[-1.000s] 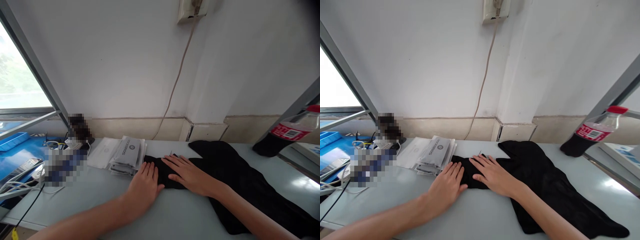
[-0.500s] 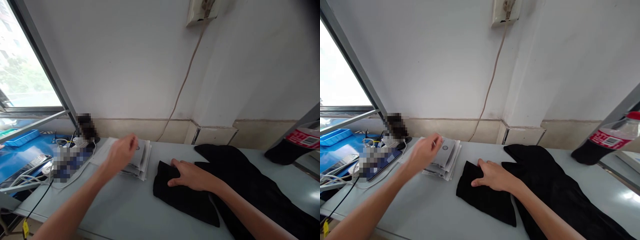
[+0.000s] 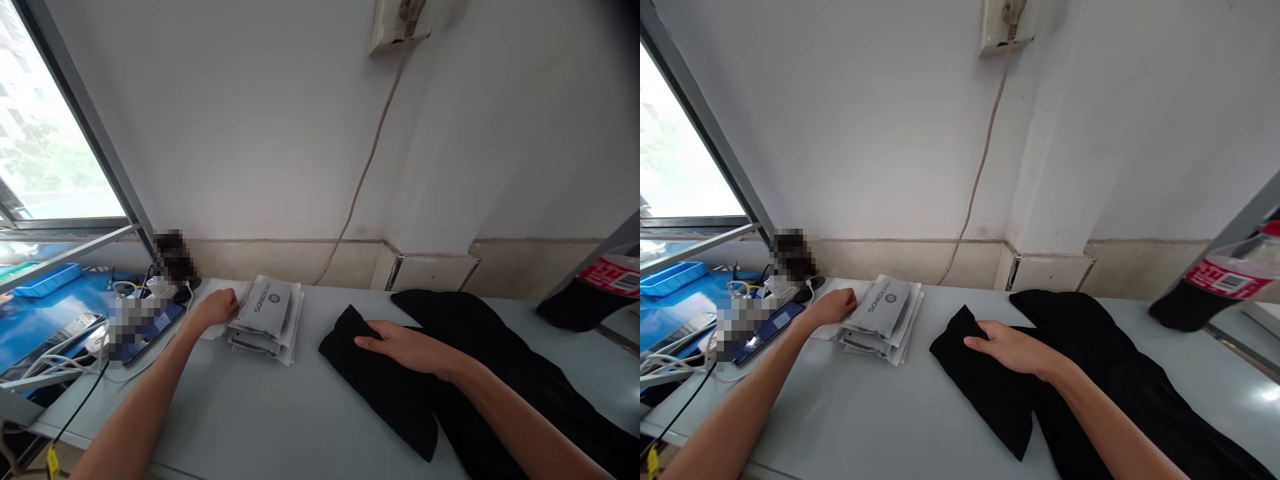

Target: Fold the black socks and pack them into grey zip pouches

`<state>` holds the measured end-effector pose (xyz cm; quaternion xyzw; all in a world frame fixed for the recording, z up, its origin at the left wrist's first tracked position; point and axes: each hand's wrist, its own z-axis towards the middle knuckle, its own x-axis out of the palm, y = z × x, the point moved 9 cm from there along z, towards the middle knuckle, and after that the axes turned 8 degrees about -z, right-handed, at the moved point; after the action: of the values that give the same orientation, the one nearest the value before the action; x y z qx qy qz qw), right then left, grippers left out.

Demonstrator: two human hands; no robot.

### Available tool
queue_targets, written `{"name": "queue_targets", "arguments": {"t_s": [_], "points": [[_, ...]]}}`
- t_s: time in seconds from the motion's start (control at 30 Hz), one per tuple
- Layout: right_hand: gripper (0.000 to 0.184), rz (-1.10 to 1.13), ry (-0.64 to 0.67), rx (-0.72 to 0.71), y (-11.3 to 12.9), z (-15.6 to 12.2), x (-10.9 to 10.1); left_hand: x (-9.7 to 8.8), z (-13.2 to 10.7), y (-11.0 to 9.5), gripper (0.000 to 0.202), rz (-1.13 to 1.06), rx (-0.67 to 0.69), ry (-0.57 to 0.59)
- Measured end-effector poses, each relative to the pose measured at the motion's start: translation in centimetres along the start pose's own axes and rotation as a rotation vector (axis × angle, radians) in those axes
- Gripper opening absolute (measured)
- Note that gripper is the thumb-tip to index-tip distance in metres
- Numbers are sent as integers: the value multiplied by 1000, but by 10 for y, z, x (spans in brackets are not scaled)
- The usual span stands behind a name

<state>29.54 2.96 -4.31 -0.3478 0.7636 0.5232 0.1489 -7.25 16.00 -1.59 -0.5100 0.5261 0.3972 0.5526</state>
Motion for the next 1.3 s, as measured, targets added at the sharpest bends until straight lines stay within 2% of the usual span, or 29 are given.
{"name": "queue_targets", "arguments": {"t_s": [0.1, 0.2, 0.3, 0.43, 0.53, 0.67, 0.8, 1.0, 1.1, 1.17, 1.27, 1.3], "points": [[63, 142, -47, 77, -15, 7, 0, -12, -2, -1, 25, 12, -46, -98], [62, 337, -89, 51, -16, 15, 2, -29, -10, -3, 37, 30, -72, -192], [61, 448, -102, 27, -14, 20, 6, -37, -19, -6, 37, 45, -36, -199], [71, 456, -117, 117, -21, 19, 8, -31, -24, -7, 33, 53, 50, -106], [78, 419, -154, 172, -25, 17, 6, -23, -24, -5, 40, 53, 84, -65], [73, 412, -136, 162, -22, 18, 8, -10, -20, 3, 27, 94, 35, -61], [70, 433, -108, 147, -20, 20, 12, 3, -18, 9, 22, 120, -14, -45], [64, 496, -80, 118, -15, 17, 15, 0, -18, 10, 23, 139, -32, -87], [56, 523, -50, 109, -9, 14, 17, -12, -20, 6, 21, 131, -11, -144], [50, 530, -41, 101, -4, 13, 18, -27, -24, 1, 24, 123, 9, -196], [44, 579, -42, 23, 9, 11, 17, -67, -41, -16, 29, 75, 46, -359], [43, 610, -49, -16, 15, 8, 16, -86, -53, -26, 29, 19, 79, -468]]}}
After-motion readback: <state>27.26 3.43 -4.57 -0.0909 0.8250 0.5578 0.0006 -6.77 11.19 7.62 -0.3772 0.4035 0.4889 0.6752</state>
